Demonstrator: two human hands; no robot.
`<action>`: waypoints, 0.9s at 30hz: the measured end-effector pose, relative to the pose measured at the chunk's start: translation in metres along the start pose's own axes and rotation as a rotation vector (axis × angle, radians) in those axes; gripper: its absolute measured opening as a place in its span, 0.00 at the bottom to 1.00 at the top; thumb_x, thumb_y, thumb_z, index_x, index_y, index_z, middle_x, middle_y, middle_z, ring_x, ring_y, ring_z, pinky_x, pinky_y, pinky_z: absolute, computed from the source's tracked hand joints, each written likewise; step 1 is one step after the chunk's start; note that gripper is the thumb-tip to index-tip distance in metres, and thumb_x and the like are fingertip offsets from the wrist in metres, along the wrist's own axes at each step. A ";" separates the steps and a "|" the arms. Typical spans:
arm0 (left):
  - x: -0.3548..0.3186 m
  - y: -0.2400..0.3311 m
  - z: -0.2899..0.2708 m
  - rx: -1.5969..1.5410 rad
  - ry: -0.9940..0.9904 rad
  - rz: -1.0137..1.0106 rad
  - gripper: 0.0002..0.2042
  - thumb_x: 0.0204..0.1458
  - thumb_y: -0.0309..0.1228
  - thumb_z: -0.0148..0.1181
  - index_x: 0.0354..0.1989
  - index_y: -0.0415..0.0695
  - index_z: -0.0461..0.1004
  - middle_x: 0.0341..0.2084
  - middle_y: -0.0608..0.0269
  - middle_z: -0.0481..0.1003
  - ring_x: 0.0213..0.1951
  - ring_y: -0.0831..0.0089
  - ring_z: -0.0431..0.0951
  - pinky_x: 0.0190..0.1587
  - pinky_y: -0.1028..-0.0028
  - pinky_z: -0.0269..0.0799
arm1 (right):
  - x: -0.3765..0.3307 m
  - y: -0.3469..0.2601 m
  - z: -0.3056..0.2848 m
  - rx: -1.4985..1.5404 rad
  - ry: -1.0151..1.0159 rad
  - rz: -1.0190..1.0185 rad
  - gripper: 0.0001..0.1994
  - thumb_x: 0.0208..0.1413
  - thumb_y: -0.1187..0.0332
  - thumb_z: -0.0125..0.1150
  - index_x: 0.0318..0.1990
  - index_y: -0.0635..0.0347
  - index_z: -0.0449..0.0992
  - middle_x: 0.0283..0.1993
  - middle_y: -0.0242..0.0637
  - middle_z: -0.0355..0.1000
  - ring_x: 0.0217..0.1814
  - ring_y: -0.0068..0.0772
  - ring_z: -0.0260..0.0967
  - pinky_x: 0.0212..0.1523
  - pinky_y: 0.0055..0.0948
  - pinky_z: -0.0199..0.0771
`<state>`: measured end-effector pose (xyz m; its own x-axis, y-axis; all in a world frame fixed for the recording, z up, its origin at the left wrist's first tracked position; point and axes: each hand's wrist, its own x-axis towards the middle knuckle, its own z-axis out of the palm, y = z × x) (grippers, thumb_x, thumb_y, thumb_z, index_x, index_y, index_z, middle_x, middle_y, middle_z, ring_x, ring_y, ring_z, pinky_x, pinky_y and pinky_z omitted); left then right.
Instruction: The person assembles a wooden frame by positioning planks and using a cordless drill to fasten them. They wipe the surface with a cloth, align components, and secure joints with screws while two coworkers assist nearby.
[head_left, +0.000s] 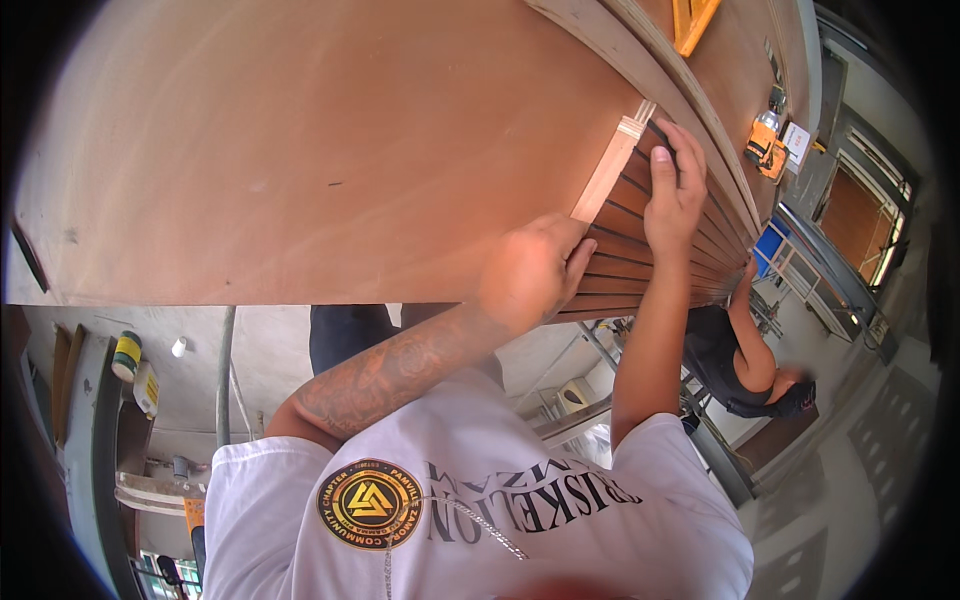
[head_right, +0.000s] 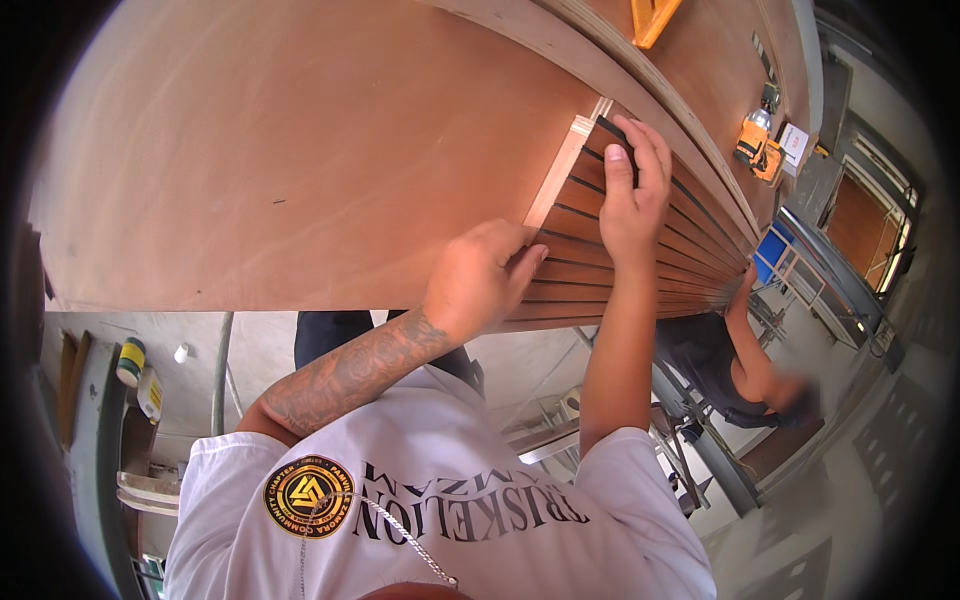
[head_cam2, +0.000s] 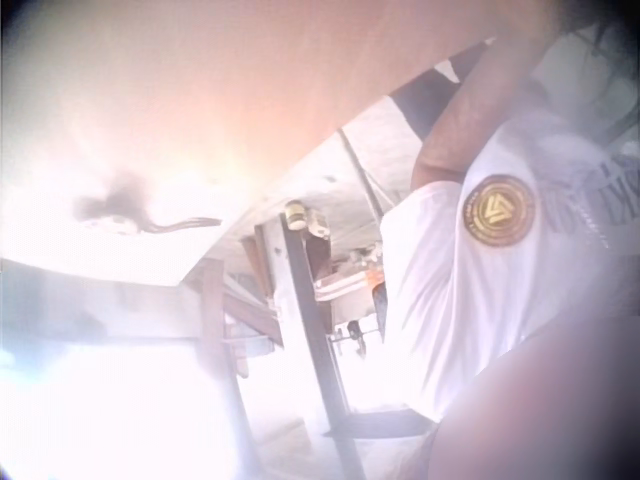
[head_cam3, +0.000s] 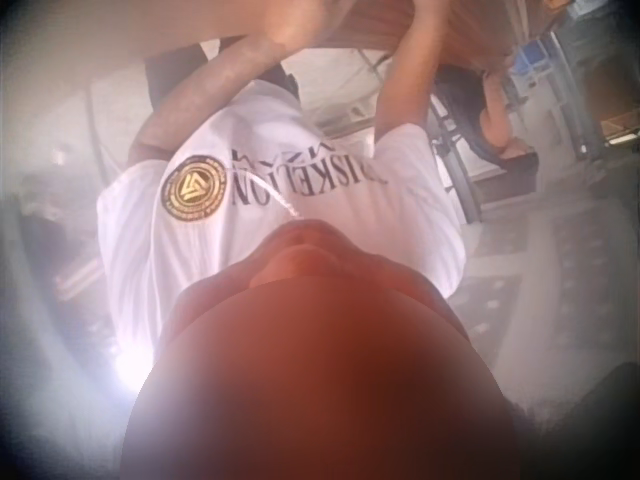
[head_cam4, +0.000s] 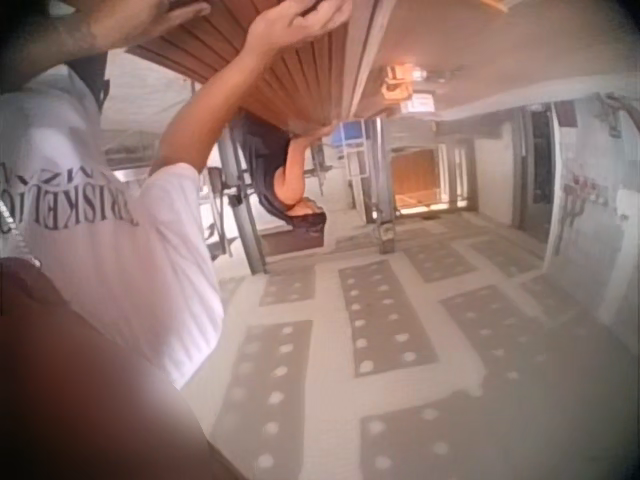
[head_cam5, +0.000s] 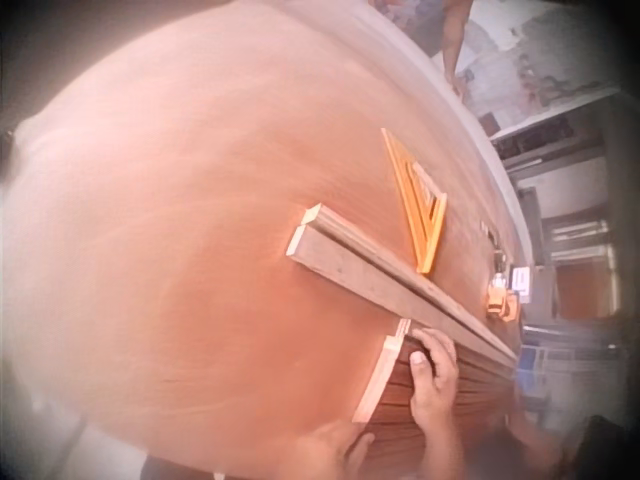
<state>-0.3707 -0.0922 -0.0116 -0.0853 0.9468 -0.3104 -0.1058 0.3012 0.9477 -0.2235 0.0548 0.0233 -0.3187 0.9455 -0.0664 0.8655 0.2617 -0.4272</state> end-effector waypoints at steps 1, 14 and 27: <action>0.001 0.001 -0.001 -0.012 -0.006 -0.004 0.06 0.53 0.27 0.67 0.36 0.39 0.81 0.29 0.52 0.79 0.33 0.52 0.80 0.37 0.61 0.76 | -0.001 0.002 0.005 -0.006 0.056 -0.043 0.16 0.67 0.64 0.56 0.55 0.62 0.78 0.57 0.47 0.70 0.62 0.47 0.66 0.67 0.40 0.60; -0.007 0.013 0.000 0.127 0.020 0.025 0.09 0.56 0.29 0.69 0.38 0.35 0.80 0.23 0.58 0.79 0.26 0.76 0.77 0.32 0.74 0.74 | -0.014 0.003 0.015 -0.092 0.342 -0.183 0.13 0.62 0.60 0.58 0.49 0.55 0.81 0.47 0.39 0.72 0.52 0.47 0.65 0.60 0.49 0.57; -0.007 0.006 0.010 0.095 -0.035 0.066 0.08 0.56 0.28 0.70 0.32 0.37 0.77 0.25 0.70 0.75 0.29 0.84 0.71 0.36 0.81 0.68 | -0.086 0.034 -0.049 0.071 0.572 0.103 0.23 0.57 0.67 0.65 0.60 0.60 0.73 0.58 0.47 0.69 0.66 0.53 0.62 0.67 0.49 0.61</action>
<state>-0.3612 -0.0956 -0.0034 -0.0537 0.9679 -0.2456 -0.0062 0.2457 0.9693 -0.1478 -0.0085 0.0589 0.0420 0.9246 0.3786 0.8466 0.1683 -0.5049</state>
